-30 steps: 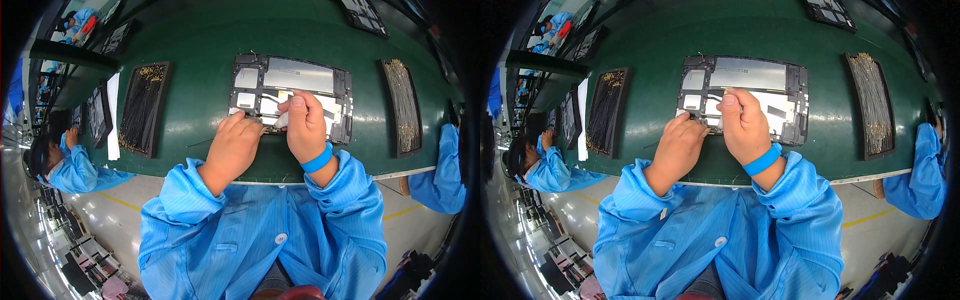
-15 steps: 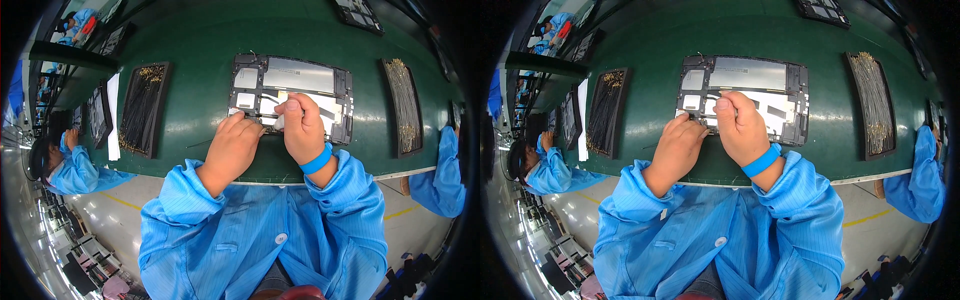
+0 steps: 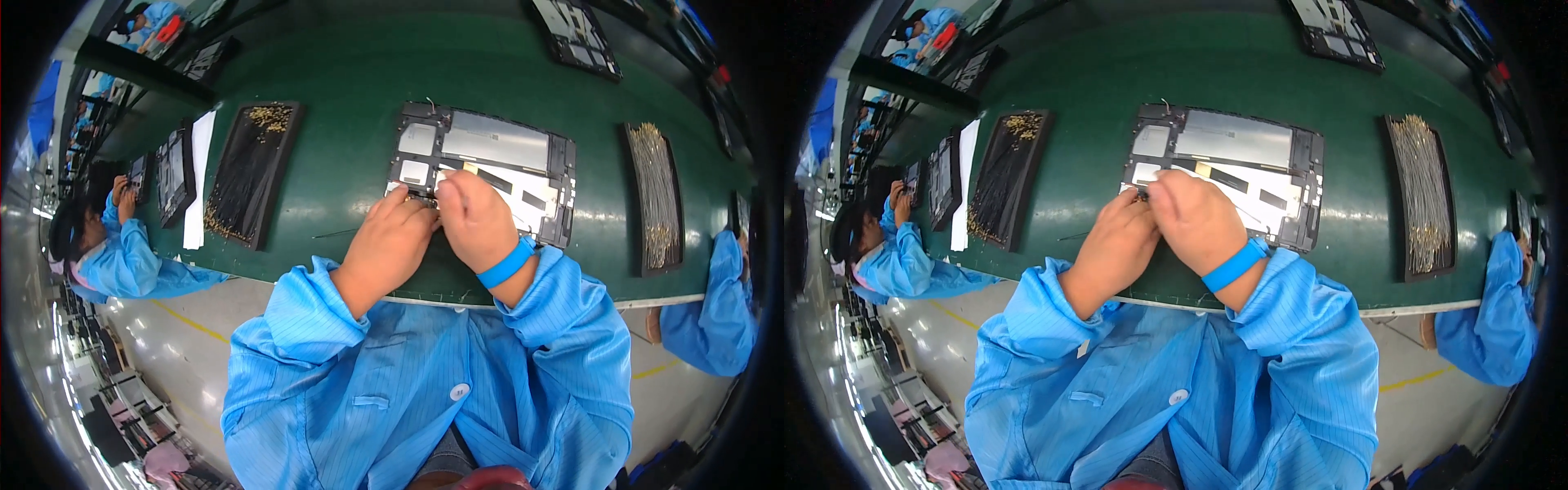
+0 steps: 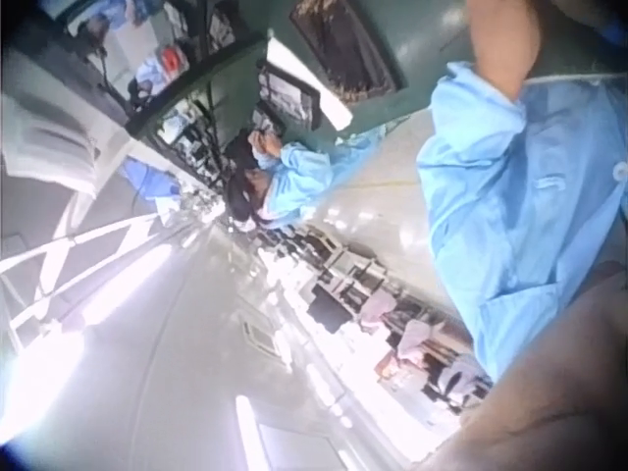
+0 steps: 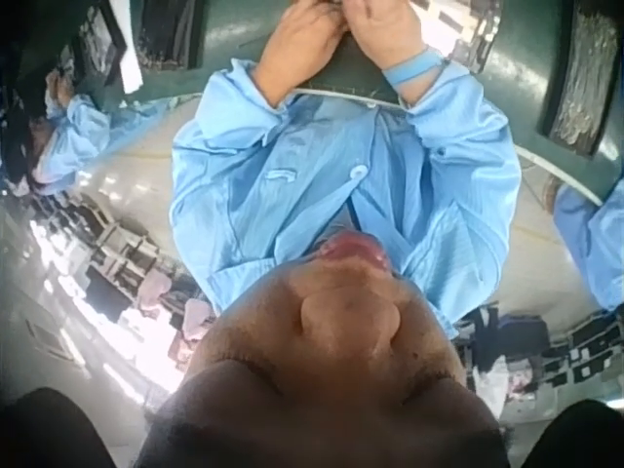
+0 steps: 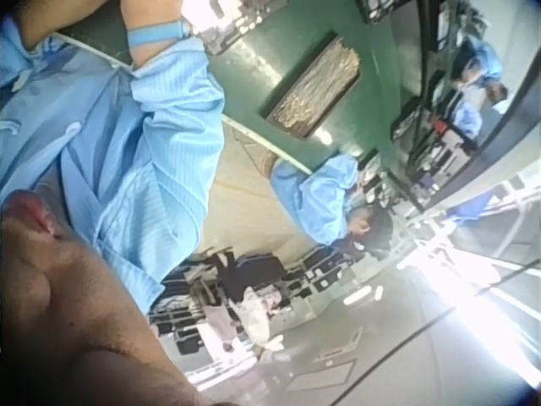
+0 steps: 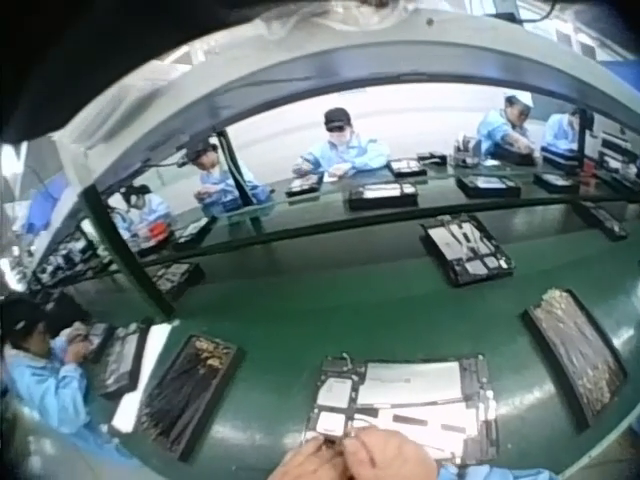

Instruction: The person assembles electronic devices by taking tablet chassis from a conveyor line, picking wires from a tray, routing and pressing the wires into the chassis using a handheld tool, and placing the assembled chassis back onto the conveyor line.

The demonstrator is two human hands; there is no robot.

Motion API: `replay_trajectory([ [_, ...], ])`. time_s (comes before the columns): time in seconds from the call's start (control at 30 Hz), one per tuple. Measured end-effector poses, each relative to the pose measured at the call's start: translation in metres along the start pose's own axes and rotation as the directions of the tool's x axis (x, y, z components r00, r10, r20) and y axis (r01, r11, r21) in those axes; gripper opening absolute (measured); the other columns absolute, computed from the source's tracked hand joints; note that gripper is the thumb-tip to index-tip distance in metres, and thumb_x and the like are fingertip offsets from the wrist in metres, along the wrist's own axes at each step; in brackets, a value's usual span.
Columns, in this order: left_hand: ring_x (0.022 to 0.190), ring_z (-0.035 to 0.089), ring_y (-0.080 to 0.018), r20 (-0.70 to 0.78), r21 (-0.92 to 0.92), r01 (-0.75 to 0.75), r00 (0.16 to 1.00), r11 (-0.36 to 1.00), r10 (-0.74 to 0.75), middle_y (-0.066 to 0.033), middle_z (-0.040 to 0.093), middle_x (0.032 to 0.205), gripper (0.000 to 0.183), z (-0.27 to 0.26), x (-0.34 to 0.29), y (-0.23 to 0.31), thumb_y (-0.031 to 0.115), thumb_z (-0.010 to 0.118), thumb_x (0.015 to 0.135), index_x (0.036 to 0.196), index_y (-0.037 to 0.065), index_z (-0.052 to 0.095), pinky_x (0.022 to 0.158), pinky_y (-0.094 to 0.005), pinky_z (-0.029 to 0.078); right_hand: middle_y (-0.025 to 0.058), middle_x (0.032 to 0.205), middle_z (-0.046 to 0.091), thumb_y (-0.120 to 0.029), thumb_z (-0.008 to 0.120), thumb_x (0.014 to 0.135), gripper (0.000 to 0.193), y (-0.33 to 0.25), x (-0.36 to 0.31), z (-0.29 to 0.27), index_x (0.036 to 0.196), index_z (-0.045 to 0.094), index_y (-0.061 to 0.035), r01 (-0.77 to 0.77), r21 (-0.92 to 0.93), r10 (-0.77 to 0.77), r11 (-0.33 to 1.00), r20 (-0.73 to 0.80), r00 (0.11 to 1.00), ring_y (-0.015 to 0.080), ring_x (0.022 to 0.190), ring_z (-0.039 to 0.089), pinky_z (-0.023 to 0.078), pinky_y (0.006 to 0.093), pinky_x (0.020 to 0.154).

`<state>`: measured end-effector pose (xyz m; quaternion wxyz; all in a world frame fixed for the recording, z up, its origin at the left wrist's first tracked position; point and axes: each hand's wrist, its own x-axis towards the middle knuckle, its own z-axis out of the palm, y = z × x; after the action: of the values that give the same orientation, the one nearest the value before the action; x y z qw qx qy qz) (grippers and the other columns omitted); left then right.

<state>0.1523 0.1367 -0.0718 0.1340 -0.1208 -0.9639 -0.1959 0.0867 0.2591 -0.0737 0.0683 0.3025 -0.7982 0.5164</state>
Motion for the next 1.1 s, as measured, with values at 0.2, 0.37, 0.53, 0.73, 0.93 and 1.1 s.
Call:
replay_trajectory([
  [0.2,0.06,0.053,-0.016,0.567,-0.685,0.727,0.499,-0.04,-0.655,-0.0053,0.055,0.072,0.022,-0.018,-0.037,0.029,0.025,0.049,0.082,0.087,0.004,0.051,0.054,-0.025,0.043,0.0079,0.075,0.056,-0.033,0.04,0.085,0.035,0.006,0.007,-0.006,0.103,0.043,-0.0025,-0.562,0.557,0.613,0.611,0.116,0.782,0.0098,0.058,0.051,0.043,0.0219,0.046],
  [0.37,0.056,0.052,-0.0143,0.558,-0.827,0.252,0.273,-0.502,-0.784,-0.0035,0.051,0.067,0.024,0.004,-0.027,0.002,0.027,0.048,0.083,0.088,0.004,0.045,0.05,-0.0253,0.044,0.008,0.076,0.055,-0.032,0.04,0.086,0.035,0.008,0.001,-0.005,0.104,0.042,-0.0026,-0.525,0.536,0.572,0.661,0.093,0.815,0.0097,0.058,0.051,0.044,0.0215,0.045],
  [0.53,0.056,0.05,-0.0103,0.322,-0.917,0.326,0.264,-0.23,-0.909,-0.0025,0.048,0.068,0.022,0.001,-0.014,-0.008,0.015,0.049,0.081,0.097,0.002,0.046,0.05,-0.0221,0.043,0.01,0.074,0.053,-0.029,0.038,0.087,0.033,0.01,0.001,-0.007,0.107,0.036,-0.0017,-0.5,0.628,0.571,0.596,0.106,0.814,0.0113,0.051,0.051,0.041,0.0215,0.043],
  [0.73,0.057,0.048,-0.0073,0.786,-0.542,0.801,0.375,-0.256,-0.491,-0.0016,0.049,0.072,0.04,-0.024,-0.041,0.025,0.017,0.051,0.08,0.114,0.0,0.039,0.049,-0.0199,0.041,0.0106,0.076,0.054,-0.029,0.038,0.087,0.035,0.009,0.003,-0.01,0.108,0.036,-0.0016,-0.489,0.647,0.565,0.585,0.108,0.818,0.0111,0.052,0.051,0.042,0.0218,0.045],
  [0.93,0.055,0.047,-0.0072,0.812,-0.532,0.784,0.365,-0.32,-0.456,-0.001,0.049,0.071,0.038,-0.005,-0.028,0.014,0.016,0.05,0.08,0.113,0.001,0.04,0.049,-0.0197,0.041,0.0105,0.076,0.055,-0.028,0.04,0.086,0.036,0.006,0.006,-0.008,0.11,0.038,-0.0012,-0.528,0.665,0.594,0.528,0.155,0.789,0.0113,0.053,0.052,0.042,0.0231,0.046],
  [1.1,0.055,0.049,-0.0081,0.809,-0.549,0.748,0.363,-0.373,-0.462,0.001,0.049,0.068,0.034,-0.005,-0.025,0.008,0.016,0.05,0.081,0.111,0.004,0.043,0.049,-0.0205,0.041,0.0102,0.075,0.057,-0.024,0.047,0.079,0.036,0.012,0.023,-0.01,0.106,0.048,-0.0001,-0.69,0.416,0.558,0.592,0.407,0.723,0.0126,0.062,0.054,0.043,0.0224,0.055],
])
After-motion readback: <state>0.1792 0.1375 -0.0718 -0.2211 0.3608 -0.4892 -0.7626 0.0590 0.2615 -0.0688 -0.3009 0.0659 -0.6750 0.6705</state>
